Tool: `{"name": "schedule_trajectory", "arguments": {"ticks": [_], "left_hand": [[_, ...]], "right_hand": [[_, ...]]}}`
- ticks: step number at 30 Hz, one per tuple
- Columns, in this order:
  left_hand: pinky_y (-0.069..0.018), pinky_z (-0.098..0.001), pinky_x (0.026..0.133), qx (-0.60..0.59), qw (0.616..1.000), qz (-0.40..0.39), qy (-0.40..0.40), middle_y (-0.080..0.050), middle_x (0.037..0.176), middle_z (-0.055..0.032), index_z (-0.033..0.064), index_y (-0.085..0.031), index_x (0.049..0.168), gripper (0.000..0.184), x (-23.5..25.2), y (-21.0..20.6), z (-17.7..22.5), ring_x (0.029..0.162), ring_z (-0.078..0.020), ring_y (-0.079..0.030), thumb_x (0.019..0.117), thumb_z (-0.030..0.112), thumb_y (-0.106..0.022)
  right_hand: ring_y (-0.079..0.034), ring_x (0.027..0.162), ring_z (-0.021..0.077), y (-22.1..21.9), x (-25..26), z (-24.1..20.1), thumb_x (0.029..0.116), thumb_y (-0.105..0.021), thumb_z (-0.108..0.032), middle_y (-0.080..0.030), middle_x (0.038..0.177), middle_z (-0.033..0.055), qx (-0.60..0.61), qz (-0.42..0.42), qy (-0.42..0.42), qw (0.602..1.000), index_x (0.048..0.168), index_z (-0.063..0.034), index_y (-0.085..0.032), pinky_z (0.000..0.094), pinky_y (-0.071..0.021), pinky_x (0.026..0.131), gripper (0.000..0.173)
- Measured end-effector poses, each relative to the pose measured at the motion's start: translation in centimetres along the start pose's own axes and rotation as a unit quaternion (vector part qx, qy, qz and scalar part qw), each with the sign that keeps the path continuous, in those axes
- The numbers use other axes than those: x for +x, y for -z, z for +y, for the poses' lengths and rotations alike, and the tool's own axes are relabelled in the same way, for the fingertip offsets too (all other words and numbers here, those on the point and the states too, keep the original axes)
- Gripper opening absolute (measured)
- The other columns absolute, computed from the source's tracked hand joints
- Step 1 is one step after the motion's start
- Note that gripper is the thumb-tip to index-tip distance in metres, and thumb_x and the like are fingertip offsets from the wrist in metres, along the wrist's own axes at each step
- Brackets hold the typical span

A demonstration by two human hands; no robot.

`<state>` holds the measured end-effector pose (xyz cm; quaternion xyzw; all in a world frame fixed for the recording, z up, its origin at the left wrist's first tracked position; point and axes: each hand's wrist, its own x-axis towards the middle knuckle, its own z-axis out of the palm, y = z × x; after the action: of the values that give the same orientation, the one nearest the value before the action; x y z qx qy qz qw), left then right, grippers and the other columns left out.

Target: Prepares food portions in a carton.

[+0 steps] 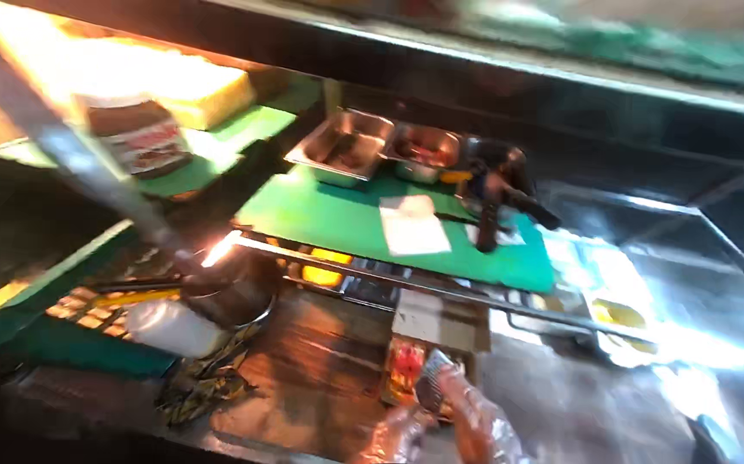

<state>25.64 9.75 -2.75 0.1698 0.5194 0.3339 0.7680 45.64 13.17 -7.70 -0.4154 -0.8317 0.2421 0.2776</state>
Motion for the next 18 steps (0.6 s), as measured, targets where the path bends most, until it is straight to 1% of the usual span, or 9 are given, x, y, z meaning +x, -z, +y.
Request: {"name": "schedule_trajectory", "arguments": {"ticks": [2,4,6,9,10,12,14,16,18], "left_hand": [[-0.0332,-0.0176,0.041,0.032,0.998,-0.019,0.041,-0.048,0.064,0.0073,0.0114,-0.060,0.117,0.018,0.7,-0.5,1.2,0.046,-0.0016,-0.038,0.1083,0.016,-0.046],[-0.0301,-0.0182,0.038,0.083,0.994,-0.033,0.069,-0.040,0.059,0.0081,0.0094,-0.065,0.115,0.025,0.9,-0.6,1.6,0.042,-0.0024,-0.032,0.1096,0.020,-0.043],[-0.0301,-0.0183,0.037,0.119,0.989,-0.025,0.087,-0.039,0.059,0.0079,0.0094,-0.067,0.115,0.026,0.4,-1.3,2.3,0.041,-0.0028,-0.032,0.1096,0.020,-0.044],[-0.0306,-0.0172,0.038,0.145,0.983,-0.018,0.114,-0.040,0.060,0.0082,0.0148,-0.060,0.111,0.017,0.1,-2.3,3.8,0.043,-0.0019,-0.033,0.1090,0.018,-0.044],[-0.0293,-0.0178,0.037,0.152,0.981,-0.013,0.123,-0.038,0.058,0.0080,0.0142,-0.064,0.110,0.020,0.1,-2.6,3.8,0.041,-0.0026,-0.032,0.1085,0.020,-0.046],[-0.0294,-0.0180,0.036,0.160,0.979,-0.015,0.128,-0.036,0.057,0.0076,0.0127,-0.067,0.113,0.023,0.1,-3.0,3.9,0.040,-0.0031,-0.031,0.1084,0.021,-0.046],[-0.0292,-0.0174,0.036,0.152,0.980,-0.005,0.128,-0.037,0.058,0.0077,0.0137,-0.065,0.110,0.020,-0.1,-3.4,4.5,0.040,-0.0025,-0.031,0.1083,0.020,-0.046],[-0.0288,-0.0162,0.036,0.145,0.980,-0.003,0.135,-0.039,0.058,0.0076,0.0159,-0.061,0.108,0.015,-0.6,-3.5,4.8,0.041,-0.0014,-0.032,0.1081,0.019,-0.045],[-0.0292,-0.0169,0.035,0.144,0.980,0.002,0.135,-0.038,0.057,0.0071,0.0123,-0.066,0.113,0.021,-1.1,-3.8,4.7,0.040,-0.0022,-0.032,0.1075,0.021,-0.048]], "right_hand": [[-0.056,0.138,0.0247,-0.8,-1.3,1.9,0.0989,-0.054,0.000,-0.063,0.143,0.0134,0.017,-0.027,0.036,0.999,0.134,-0.0055,-0.067,0.0412,-0.0446,0.117,0.037],[-0.054,0.139,0.0201,-1.6,-1.4,4.4,0.0995,-0.051,-0.002,-0.062,0.145,0.0083,0.020,0.014,-0.047,0.999,0.137,-0.0099,-0.067,0.0392,-0.0430,0.119,0.041],[-0.057,0.136,0.0193,-1.5,-1.6,4.4,0.0952,-0.054,-0.001,-0.066,0.140,0.0070,0.009,0.080,-0.097,0.992,0.132,-0.0112,-0.070,0.0392,-0.0467,0.115,0.042],[-0.056,0.137,0.0265,-1.0,-1.5,1.6,0.0961,-0.056,0.002,-0.064,0.140,0.0137,0.065,0.068,-0.031,0.995,0.131,-0.0044,-0.069,0.0438,-0.0452,0.117,0.038],[-0.054,0.139,0.0245,-1.3,-1.6,2.1,0.0988,-0.053,-0.001,-0.063,0.143,0.0110,0.060,0.055,-0.056,0.995,0.135,-0.0073,-0.067,0.0434,-0.0427,0.119,0.039],[-0.053,0.140,0.0214,-1.3,-1.7,4.0,0.0968,-0.049,0.000,-0.062,0.145,0.0064,0.027,0.077,-0.119,0.990,0.138,-0.0120,-0.066,0.0425,-0.0413,0.119,0.046],[-0.057,0.137,0.0252,-0.5,-1.3,2.9,0.0934,-0.051,0.004,-0.065,0.140,0.0109,0.038,0.114,-0.058,0.991,0.133,-0.0065,-0.068,0.0441,-0.0448,0.117,0.045],[-0.053,0.140,0.0274,0.4,-1.4,1.8,0.0944,-0.054,0.004,-0.061,0.144,0.0134,0.075,0.055,-0.014,0.996,0.136,-0.0043,-0.065,0.0450,-0.0428,0.118,0.044],[-0.051,0.142,0.0231,0.5,-1.9,3.8,0.0977,-0.051,-0.002,-0.059,0.148,0.0080,0.055,0.031,-0.080,0.995,0.141,-0.0108,-0.063,0.0435,-0.0420,0.118,0.046]]}}
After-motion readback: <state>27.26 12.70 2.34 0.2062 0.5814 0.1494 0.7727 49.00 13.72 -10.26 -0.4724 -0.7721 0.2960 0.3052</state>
